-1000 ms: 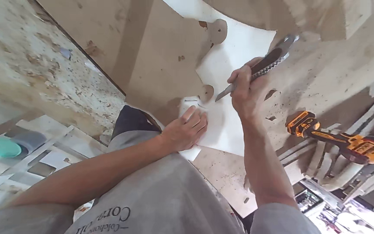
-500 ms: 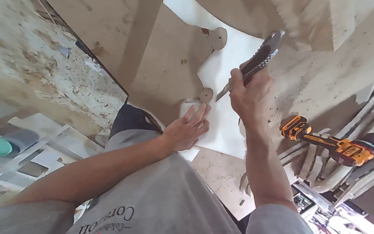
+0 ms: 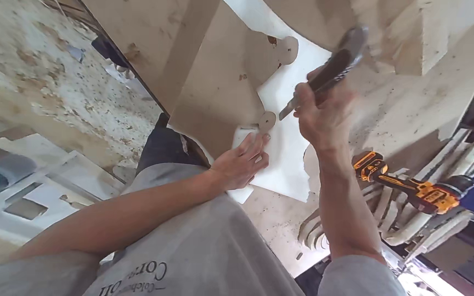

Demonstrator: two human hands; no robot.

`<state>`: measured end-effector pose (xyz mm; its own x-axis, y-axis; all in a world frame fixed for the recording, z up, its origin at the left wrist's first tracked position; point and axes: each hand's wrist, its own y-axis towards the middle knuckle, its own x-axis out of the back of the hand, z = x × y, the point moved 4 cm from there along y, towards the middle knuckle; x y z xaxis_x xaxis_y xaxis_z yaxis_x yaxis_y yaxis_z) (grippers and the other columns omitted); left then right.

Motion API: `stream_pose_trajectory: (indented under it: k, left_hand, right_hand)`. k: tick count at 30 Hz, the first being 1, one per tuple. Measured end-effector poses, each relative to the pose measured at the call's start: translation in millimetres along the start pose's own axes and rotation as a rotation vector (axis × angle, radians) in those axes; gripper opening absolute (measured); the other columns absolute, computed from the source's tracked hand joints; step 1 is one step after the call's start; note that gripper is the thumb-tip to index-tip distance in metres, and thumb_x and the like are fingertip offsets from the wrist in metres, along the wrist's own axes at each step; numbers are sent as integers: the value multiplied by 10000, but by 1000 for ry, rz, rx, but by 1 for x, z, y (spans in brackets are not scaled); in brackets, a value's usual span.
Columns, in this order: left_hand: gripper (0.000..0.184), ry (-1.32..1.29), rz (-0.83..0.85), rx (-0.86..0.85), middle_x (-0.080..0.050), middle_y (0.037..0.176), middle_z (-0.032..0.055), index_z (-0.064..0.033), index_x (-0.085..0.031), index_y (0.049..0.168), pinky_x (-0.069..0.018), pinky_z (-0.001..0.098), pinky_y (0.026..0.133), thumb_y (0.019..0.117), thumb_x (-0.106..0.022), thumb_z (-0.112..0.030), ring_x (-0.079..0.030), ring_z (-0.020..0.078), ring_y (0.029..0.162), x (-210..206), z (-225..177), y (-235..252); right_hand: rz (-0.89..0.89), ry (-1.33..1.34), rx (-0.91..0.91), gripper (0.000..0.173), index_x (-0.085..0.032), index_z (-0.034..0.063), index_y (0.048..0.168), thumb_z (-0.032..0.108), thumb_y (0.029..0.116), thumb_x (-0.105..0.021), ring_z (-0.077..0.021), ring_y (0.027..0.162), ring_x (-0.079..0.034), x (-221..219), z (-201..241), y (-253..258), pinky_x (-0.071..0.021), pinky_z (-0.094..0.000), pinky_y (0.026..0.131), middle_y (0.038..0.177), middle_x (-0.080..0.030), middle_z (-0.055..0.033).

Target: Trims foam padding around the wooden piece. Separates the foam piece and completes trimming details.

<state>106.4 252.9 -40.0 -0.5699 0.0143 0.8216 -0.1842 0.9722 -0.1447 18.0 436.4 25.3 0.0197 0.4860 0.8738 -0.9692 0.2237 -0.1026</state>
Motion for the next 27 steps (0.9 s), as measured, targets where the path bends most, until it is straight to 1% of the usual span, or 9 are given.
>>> stream_pose_trajectory:
  k: [5, 7, 9, 11, 16, 22, 24, 26, 27]
  left_hand:
    - [562, 42, -17, -7, -253, 1628, 324, 11, -439, 1481, -133, 641, 1224, 1026, -488, -315, -199, 424, 1554, 5, 1, 0]
    - [545, 14, -6, -7, -245, 1631, 326, 15, -438, 1481, -136, 647, 1223, 1032, -470, -293, -202, 426, 1553, 3, -4, -2]
    - [505, 14, -73, 3, -280, 1619, 319, 7, -468, 1446, -157, 632, 1224, 1024, -471, -270, -235, 412, 1547, 5, 1, 0]
    - [489, -8, -128, 5, -323, 1599, 314, -4, -495, 1414, -179, 617, 1226, 1005, -502, -272, -273, 403, 1535, 3, 0, -2]
    - [493, -49, -150, 1, -335, 1594, 309, -19, -520, 1392, -191, 613, 1224, 987, -544, -300, -292, 404, 1528, 4, 3, -1]
    - [483, -5, -180, 1, -395, 1550, 303, -10, -537, 1364, -198, 607, 1220, 969, -550, -288, -335, 414, 1499, 4, 3, -2]
    - [464, -15, -232, -24, -426, 1561, 250, -33, -583, 1321, -223, 603, 1217, 960, -559, -324, -353, 387, 1499, 4, 3, -6]
    - [374, -88, -335, -114, -488, 1561, 140, -88, -685, 1183, -289, 614, 1195, 953, -562, -356, -434, 358, 1461, 7, 3, -14]
    - [329, -137, -381, -163, -506, 1557, 85, -124, -714, 1115, -297, 615, 1189, 955, -553, -363, -458, 336, 1446, 12, 5, -19]
  right_hand:
    - [148, 14, 127, 369, -645, 9, 1209, 325, 1020, -619, -140, 675, -700, 6, 11, 12, -614, -363, 619, 878, -728, -72]
    - [216, 4, 161, 370, -649, 9, 1204, 329, 1020, -613, -171, 671, -697, -2, 11, 10, -606, -398, 627, 862, -724, -87]
    - [234, -18, 234, 365, -653, 8, 1181, 330, 1019, -599, -195, 646, -676, -6, 15, 21, -577, -425, 606, 818, -707, -92]
    - [254, -12, 261, 359, -653, 13, 1188, 328, 1026, -591, -176, 666, -686, -2, 20, 25, -593, -409, 621, 850, -719, -85]
    - [262, -6, 361, 338, -672, 0, 1160, 297, 1022, -587, -187, 624, -661, -7, 29, 31, -561, -413, 585, 808, -713, -98]
    - [348, 19, 510, 285, -682, 5, 1098, 262, 1015, -593, -221, 750, -729, -13, 38, 30, -593, -415, 646, 886, -733, -129]
    - [323, 118, 459, 303, -686, -10, 1128, 262, 1011, -619, -169, 852, -737, 11, 27, 34, -626, -379, 754, 975, -745, -116]
    - [172, 273, 365, 294, -647, -30, 1169, 220, 1017, -627, -138, 945, -724, 50, 14, 23, -622, -377, 852, 1055, -737, -84]
    - [68, 321, 319, 276, -623, -1, 1181, 229, 1032, -604, -125, 954, -715, 69, 12, 12, -616, -380, 863, 1067, -729, -40]
